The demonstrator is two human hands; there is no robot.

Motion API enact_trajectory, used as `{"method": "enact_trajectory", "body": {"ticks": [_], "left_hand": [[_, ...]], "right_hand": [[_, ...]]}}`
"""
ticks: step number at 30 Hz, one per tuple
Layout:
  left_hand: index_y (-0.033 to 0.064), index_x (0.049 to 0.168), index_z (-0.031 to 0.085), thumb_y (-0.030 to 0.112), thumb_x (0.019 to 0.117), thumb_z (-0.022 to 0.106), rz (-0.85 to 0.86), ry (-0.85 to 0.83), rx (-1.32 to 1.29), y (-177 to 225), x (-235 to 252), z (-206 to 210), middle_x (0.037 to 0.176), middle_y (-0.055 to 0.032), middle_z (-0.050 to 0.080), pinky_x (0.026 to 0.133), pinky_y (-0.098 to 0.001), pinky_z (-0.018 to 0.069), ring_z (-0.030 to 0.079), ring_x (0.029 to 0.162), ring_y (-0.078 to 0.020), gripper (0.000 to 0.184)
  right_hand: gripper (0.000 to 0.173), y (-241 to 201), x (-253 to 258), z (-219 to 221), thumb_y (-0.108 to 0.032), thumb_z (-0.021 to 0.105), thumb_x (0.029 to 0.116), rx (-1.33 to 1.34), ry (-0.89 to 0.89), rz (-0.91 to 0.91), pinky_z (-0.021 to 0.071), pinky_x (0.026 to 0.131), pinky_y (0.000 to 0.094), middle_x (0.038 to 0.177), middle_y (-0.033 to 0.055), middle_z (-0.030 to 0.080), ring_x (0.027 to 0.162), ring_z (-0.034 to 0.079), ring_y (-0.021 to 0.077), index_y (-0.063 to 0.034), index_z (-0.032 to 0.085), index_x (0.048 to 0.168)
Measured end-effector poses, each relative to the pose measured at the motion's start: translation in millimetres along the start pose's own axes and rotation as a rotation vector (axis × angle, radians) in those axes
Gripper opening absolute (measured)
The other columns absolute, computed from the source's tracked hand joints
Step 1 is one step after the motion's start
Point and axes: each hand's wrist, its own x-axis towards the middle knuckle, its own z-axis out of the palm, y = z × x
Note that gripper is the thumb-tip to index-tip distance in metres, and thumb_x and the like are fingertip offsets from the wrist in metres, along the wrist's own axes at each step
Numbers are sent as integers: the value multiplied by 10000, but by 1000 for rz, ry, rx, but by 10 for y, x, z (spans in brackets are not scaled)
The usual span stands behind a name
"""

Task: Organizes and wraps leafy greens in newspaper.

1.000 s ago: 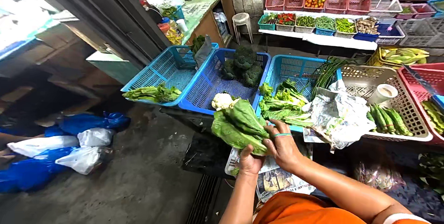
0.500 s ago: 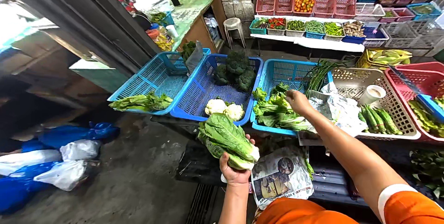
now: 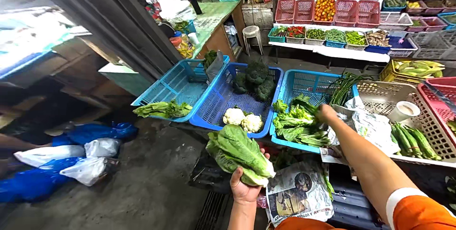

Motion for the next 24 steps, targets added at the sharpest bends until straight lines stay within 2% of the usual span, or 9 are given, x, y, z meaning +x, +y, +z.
{"method": "enact_trajectory", "body": {"ticks": [4,9,14,16,17,18,20,22,24], "left_hand": [[3,1247,641,276,685,906,28,92,28,-87,92,-21,1256,-291,659,952,-549,572,664,1155,-440,679],[-2,1258,593,227,709,897,69,215,35,-296,272,2,1202,-276,680,911,-548,589,685,1112,-416,669],[69,1208,553,247,1024,409,74,471,265,-463,290,221,1031,-109,709,810,-438,608,708,944,-217,294],[64,1211,556,339,897,653,96,385,223,-498,250,175,1036,-102,716,837,-416,611,711,966,-203,429],[60,1214,581,427,730,866,104,346,202,-502,233,150,1041,-108,728,854,-421,616,721,978,-208,670],[64,1201,617,505,577,954,102,325,211,-497,218,138,1037,-102,742,865,-416,620,730,981,-203,835],[68,1163,643,507,508,976,101,305,217,-489,175,138,1019,-90,750,870,-393,620,734,971,-188,856],[56,1110,632,331,668,915,106,342,217,-481,125,172,969,-92,743,828,-376,625,735,921,-177,593],[65,1060,618,190,797,678,107,411,265,-445,122,217,928,-80,727,783,-371,621,723,875,-167,297]], "right_hand": [[408,-246,-357,-275,-186,717,950,294,167,-165,471,935,714,1167,324,641,1093,624,500,59,600,1256],[453,-837,-1668,-234,-113,731,917,672,140,-587,599,821,438,1073,155,682,905,692,225,13,535,1306],[328,-1076,-2362,394,-140,699,946,647,122,-964,605,842,327,1082,133,714,928,703,149,52,633,1204],[261,-1105,-2405,549,-145,704,940,465,241,-1010,593,872,353,1117,174,692,994,693,223,6,703,1152],[238,-1114,-2420,599,-146,698,939,389,296,-1004,598,866,373,1123,184,687,1002,696,256,-24,728,1141],[217,-1117,-2431,637,-144,683,944,332,346,-1001,602,847,383,1109,187,686,985,699,271,-49,744,1129],[204,-1122,-2464,659,-153,650,962,282,359,-997,601,817,379,1072,175,686,943,696,267,-72,761,1112],[226,-1128,-2502,620,-202,631,986,298,242,-998,588,838,359,1067,158,677,960,680,241,-78,763,1121],[270,-1131,-2459,498,-240,626,999,349,91,-997,568,890,368,1109,162,664,1011,660,237,-66,753,1162]]}}
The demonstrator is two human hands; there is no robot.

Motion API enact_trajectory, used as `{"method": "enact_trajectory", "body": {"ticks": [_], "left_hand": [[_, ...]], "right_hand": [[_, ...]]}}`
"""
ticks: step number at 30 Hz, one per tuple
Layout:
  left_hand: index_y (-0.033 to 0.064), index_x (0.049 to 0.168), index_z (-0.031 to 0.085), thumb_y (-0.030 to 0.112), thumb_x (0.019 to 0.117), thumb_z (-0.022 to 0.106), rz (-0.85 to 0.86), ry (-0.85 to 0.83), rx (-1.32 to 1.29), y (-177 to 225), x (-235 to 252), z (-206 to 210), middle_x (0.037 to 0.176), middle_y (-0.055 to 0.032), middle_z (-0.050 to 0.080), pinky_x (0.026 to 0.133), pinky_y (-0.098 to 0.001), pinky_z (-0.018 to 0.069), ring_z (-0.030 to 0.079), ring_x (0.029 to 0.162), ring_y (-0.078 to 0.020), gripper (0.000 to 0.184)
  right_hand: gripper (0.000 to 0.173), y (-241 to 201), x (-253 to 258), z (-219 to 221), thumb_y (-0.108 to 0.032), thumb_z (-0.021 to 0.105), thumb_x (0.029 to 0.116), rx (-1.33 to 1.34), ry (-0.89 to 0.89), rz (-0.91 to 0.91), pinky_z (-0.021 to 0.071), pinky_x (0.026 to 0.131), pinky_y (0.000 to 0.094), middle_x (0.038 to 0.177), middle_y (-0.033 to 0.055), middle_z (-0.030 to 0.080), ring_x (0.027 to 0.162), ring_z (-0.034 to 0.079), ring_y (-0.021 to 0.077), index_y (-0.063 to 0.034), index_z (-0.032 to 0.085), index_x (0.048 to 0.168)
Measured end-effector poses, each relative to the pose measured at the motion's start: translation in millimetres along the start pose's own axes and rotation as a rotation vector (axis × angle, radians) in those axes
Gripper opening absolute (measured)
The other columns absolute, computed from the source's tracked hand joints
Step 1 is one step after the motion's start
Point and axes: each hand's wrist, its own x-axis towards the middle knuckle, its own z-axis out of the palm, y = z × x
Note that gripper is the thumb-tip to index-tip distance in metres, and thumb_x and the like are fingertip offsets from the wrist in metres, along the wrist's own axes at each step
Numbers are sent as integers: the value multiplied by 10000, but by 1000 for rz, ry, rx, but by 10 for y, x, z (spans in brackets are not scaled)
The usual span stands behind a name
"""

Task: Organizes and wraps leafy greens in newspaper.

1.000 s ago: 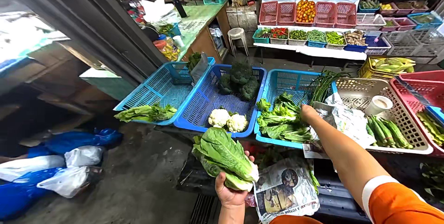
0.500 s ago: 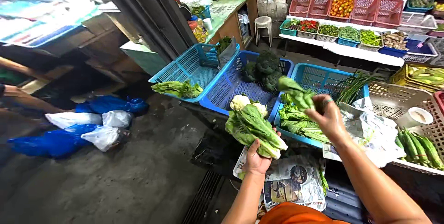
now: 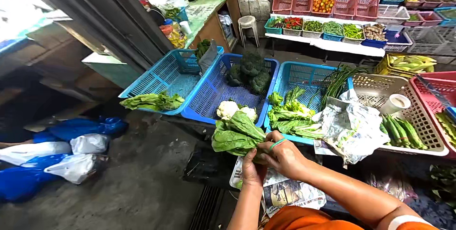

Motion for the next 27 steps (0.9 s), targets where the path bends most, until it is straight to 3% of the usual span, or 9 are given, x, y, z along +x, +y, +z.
{"method": "enact_trajectory", "body": {"ticks": [2,5,8,12,16,19,22,24,27], "left_hand": [[66,1097,603,193,772,686,28,21,-19,40,43,-41,977,-113,724,773,-428,626,726,906,-220,359],[-5,1234,597,189,673,878,7,-104,-199,156,119,-177,1209,-275,677,890,-549,596,684,1112,-418,656],[-10,1250,591,216,652,888,6,-120,-227,259,125,-239,1243,-295,657,904,-568,582,664,1140,-447,705],[-5,1240,590,218,660,873,5,-109,-244,304,109,-252,1235,-291,661,905,-571,580,668,1133,-444,683],[-11,1239,592,203,644,890,-38,-129,-253,262,96,-247,1241,-306,655,885,-568,590,670,1127,-456,699],[-17,1246,590,201,626,903,-62,-129,-244,243,88,-253,1248,-306,651,902,-563,587,666,1139,-453,728],[-22,1251,582,202,634,898,-63,-113,-236,231,89,-246,1243,-309,652,899,-557,591,669,1135,-451,728],[-21,1249,584,199,623,902,-66,-111,-236,232,86,-238,1241,-311,653,885,-553,597,672,1130,-453,735],[-21,1255,582,211,638,896,-68,-110,-227,244,80,-250,1249,-311,649,884,-561,593,667,1135,-459,730]], "right_hand": [[273,114,115,-199,-220,598,1010,10,-50,66,568,924,415,1154,149,675,1037,671,241,-64,737,1185],[286,593,323,-627,-32,532,986,-217,-249,278,553,933,577,1204,174,683,1085,679,345,-57,708,1211],[311,1321,390,-922,-1,540,963,-403,-508,530,487,944,705,1193,222,698,1141,649,448,-66,711,1214],[317,1823,376,-844,0,500,990,-361,-563,507,479,1037,607,1207,169,713,1169,659,360,-57,715,1216],[363,1713,426,-733,-1,496,995,-394,-423,543,480,1001,665,1213,215,703,1170,648,433,-108,705,1272],[408,1767,425,-744,23,516,964,-376,-314,529,486,999,669,1225,204,703,1169,653,427,-122,686,1305],[332,1834,412,-668,13,572,943,-478,-410,467,502,963,673,1190,200,709,1139,662,427,-96,712,1224],[313,1893,416,-586,-37,607,946,-570,-487,425,503,943,683,1231,202,689,1151,651,440,-95,701,1239],[343,1954,458,-476,-96,728,899,-697,-522,303,525,936,627,1291,197,632,1197,609,424,-94,687,1240]]}}
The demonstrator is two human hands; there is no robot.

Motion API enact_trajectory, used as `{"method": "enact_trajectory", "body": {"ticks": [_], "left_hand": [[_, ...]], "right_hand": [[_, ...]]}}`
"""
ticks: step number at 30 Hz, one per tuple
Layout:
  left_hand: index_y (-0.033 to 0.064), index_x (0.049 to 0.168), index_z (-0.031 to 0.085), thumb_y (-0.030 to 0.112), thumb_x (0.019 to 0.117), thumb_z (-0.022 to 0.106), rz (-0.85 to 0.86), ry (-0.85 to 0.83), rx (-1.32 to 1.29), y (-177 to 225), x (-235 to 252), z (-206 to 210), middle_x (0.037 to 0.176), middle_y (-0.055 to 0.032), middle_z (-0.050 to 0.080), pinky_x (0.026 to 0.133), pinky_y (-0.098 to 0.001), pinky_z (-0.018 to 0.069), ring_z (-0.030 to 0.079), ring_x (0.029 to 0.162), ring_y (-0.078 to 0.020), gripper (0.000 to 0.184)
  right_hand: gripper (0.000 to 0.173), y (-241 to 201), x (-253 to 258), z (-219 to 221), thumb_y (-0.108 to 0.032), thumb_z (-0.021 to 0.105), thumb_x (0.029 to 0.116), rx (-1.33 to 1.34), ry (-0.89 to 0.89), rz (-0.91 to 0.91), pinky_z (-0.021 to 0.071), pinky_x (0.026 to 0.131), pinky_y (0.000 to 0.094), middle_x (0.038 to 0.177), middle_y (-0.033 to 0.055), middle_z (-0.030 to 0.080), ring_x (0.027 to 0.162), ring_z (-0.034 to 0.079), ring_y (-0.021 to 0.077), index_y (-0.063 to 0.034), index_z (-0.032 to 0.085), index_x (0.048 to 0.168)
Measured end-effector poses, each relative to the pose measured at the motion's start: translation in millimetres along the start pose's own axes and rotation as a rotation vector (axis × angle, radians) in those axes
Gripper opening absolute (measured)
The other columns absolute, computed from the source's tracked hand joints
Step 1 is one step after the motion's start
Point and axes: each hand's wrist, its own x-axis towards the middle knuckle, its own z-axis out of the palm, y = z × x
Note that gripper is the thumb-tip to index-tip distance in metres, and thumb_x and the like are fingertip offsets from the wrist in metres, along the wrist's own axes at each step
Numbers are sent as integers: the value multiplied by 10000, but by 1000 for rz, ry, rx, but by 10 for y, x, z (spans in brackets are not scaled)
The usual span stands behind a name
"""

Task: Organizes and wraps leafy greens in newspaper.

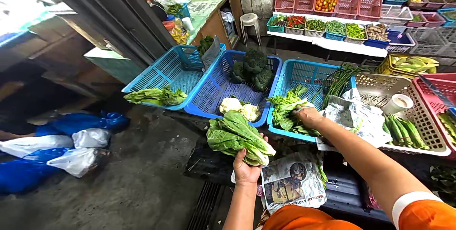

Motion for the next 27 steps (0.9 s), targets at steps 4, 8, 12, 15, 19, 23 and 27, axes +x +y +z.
{"method": "enact_trajectory", "body": {"ticks": [4,8,12,15,19,23,27], "left_hand": [[-16,1271,553,209,699,827,21,27,27,27,-9,36,1259,-309,642,896,-561,587,660,1141,-459,673],[-20,1277,545,178,717,814,43,31,22,58,-17,0,1255,-313,643,911,-552,587,662,1147,-450,652],[-13,1280,538,163,749,771,49,61,50,34,-28,-51,1253,-300,649,903,-534,593,665,1148,-430,606],[-16,1298,526,154,768,748,30,52,64,-40,-22,-105,1265,-307,640,932,-541,580,654,1163,-435,598],[59,1190,553,131,822,660,48,155,174,-195,-83,-43,1074,-154,700,817,-461,610,705,984,-272,390],[75,1149,574,152,755,708,15,164,182,-286,-158,39,1011,-120,718,787,-454,618,717,938,-238,423],[66,1162,560,166,791,679,16,160,188,-323,-186,42,1014,-118,708,803,-438,614,711,940,-223,402]], "right_hand": [[315,39,58,-50,-196,749,905,50,41,-37,515,960,610,1276,208,625,1213,590,420,-93,711,1201],[312,64,-114,-364,-138,714,933,395,54,-20,465,1047,644,1246,234,669,1202,621,415,-19,697,1221],[313,32,-426,-700,-220,476,1088,741,104,35,539,880,559,1062,214,679,951,680,326,9,609,1255],[355,-200,-663,-825,-240,367,1114,1070,278,102,564,889,461,1195,162,646,1018,665,237,-50,541,1358],[334,-930,-925,-813,-227,344,1104,1471,454,81,595,744,365,1046,76,660,843,670,160,-64,541,1319],[328,-1548,-1091,-701,-231,324,1108,1679,416,9,608,788,372,995,69,681,866,694,159,-50,543,1273],[293,-1662,-1088,-629,-198,424,1081,1560,406,-129,590,830,335,1075,66,666,937,674,131,-50,553,1298]]}}
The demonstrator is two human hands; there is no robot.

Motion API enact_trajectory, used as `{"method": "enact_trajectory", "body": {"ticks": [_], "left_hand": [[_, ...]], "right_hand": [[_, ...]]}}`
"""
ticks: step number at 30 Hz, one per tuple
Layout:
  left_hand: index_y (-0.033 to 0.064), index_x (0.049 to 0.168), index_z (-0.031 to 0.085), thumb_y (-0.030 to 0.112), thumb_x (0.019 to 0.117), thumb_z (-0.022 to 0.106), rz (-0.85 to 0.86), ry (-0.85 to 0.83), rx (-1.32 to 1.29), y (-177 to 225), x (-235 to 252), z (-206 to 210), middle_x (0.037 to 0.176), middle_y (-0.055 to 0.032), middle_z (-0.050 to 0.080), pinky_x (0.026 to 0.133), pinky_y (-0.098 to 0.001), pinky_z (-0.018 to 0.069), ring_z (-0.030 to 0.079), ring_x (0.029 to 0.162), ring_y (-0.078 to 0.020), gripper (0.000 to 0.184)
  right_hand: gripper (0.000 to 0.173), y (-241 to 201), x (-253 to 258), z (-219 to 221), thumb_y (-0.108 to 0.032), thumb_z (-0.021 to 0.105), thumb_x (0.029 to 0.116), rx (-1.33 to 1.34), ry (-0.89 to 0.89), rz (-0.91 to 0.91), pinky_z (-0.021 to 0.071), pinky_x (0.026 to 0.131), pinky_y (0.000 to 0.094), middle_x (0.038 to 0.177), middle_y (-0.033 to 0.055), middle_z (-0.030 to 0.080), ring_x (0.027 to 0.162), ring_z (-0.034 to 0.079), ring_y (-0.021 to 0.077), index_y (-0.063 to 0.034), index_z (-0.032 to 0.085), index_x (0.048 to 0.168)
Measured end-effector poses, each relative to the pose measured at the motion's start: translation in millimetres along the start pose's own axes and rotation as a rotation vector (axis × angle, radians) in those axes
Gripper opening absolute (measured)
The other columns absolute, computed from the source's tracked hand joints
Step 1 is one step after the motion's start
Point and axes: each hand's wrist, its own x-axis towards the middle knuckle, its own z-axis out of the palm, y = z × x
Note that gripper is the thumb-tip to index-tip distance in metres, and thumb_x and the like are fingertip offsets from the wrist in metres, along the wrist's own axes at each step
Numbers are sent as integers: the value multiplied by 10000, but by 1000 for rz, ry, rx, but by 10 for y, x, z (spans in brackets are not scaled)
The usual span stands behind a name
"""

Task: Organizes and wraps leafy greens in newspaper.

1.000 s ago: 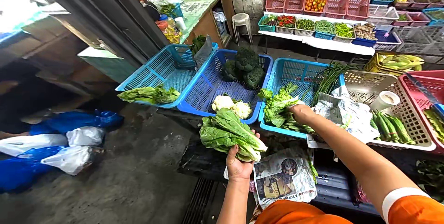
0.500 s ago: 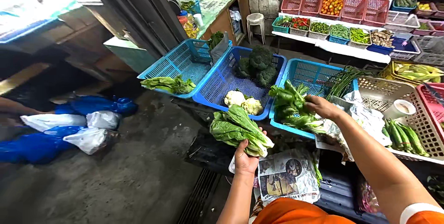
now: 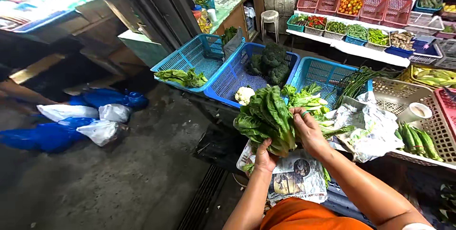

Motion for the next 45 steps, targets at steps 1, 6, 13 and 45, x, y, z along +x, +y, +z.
{"method": "enact_trajectory", "body": {"ticks": [1,6,13,45], "left_hand": [[61,1168,554,165,871,597,0,3,-3,3,-14,9,1016,-118,707,811,-437,612,709,938,-225,318],[47,1179,552,158,979,451,0,43,3,51,-44,-25,1017,-122,702,821,-433,611,707,930,-229,250],[113,1273,521,214,1058,402,185,146,7,313,65,-111,1141,-118,657,894,-498,571,659,1052,-248,266],[141,1016,717,441,841,751,223,-294,-77,180,-90,-426,972,-24,767,870,-322,599,728,956,-115,349]], "right_hand": [[283,8,-22,10,-182,461,1069,-35,-31,-23,586,831,331,1081,73,658,935,668,132,-36,548,1296],[314,56,-161,-5,-163,525,1050,-44,-132,64,601,858,327,1137,115,660,978,686,154,0,522,1318],[546,151,81,-209,-49,669,945,-161,-40,-32,615,856,400,1205,139,656,993,699,208,-45,431,1436],[802,201,-244,674,-638,432,1015,-974,-341,-122,265,1226,551,1617,199,384,1502,343,380,-3,488,1503]]}}
